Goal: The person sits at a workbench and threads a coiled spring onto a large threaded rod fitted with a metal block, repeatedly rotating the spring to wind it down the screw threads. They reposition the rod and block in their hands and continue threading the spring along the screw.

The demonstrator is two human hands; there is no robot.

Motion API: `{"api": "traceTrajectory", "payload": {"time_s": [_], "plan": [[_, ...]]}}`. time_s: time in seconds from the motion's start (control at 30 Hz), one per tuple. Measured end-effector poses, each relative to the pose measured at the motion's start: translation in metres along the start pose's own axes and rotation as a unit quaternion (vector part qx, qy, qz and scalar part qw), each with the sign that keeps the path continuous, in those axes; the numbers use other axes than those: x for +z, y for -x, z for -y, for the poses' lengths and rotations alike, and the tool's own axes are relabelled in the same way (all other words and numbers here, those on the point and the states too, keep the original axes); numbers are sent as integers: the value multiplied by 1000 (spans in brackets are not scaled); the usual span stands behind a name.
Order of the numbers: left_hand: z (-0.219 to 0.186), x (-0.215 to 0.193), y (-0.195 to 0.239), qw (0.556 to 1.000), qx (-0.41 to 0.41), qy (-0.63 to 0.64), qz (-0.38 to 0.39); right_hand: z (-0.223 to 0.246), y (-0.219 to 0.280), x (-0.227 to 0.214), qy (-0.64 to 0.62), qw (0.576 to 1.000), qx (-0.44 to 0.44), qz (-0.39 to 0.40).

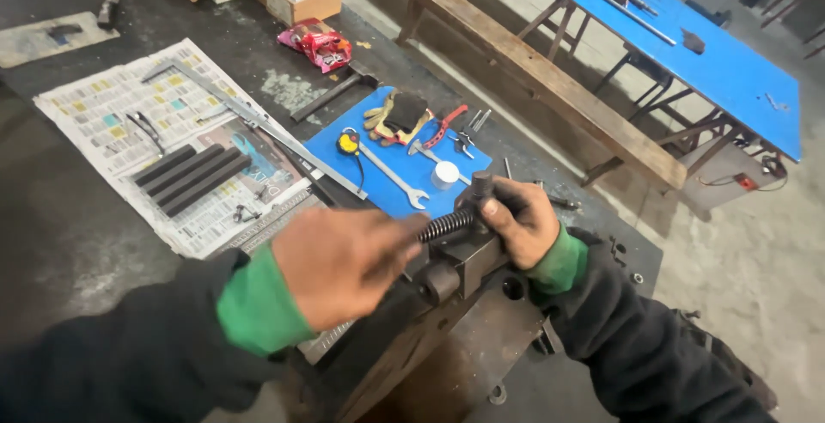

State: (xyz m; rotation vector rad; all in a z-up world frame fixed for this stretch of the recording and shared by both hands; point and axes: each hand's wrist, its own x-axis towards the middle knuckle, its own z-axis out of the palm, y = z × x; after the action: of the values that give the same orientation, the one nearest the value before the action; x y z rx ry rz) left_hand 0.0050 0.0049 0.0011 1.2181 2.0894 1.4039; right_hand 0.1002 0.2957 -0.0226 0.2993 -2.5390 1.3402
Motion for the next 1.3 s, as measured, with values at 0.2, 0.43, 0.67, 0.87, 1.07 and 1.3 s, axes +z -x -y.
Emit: {"api": "traceTrajectory", "payload": {"time_s": [0.2, 0.43, 0.67, 0.87, 1.07, 1.3], "plan": [[-6, 5, 9, 877, 359, -293, -129, -4, 0, -1, -44, 998, 38, -19], [10, 19, 2, 987, 61, 127, -72, -5, 1, -2, -39, 998, 33, -29], [3, 8, 6, 974, 129, -178, -60, -3, 1, -5, -14, 1000, 22, -13], [3, 5, 8, 915, 273, -273, -116, 5, -1, -3, 1, 999, 32, -10], [0, 3, 11, 874, 357, -276, -182, 5, -2, -1, 8, 1000, 18, -15], [-4, 3, 9, 872, 364, -287, -155, 2, 0, -1, 23, 1000, 10, -1]]}}
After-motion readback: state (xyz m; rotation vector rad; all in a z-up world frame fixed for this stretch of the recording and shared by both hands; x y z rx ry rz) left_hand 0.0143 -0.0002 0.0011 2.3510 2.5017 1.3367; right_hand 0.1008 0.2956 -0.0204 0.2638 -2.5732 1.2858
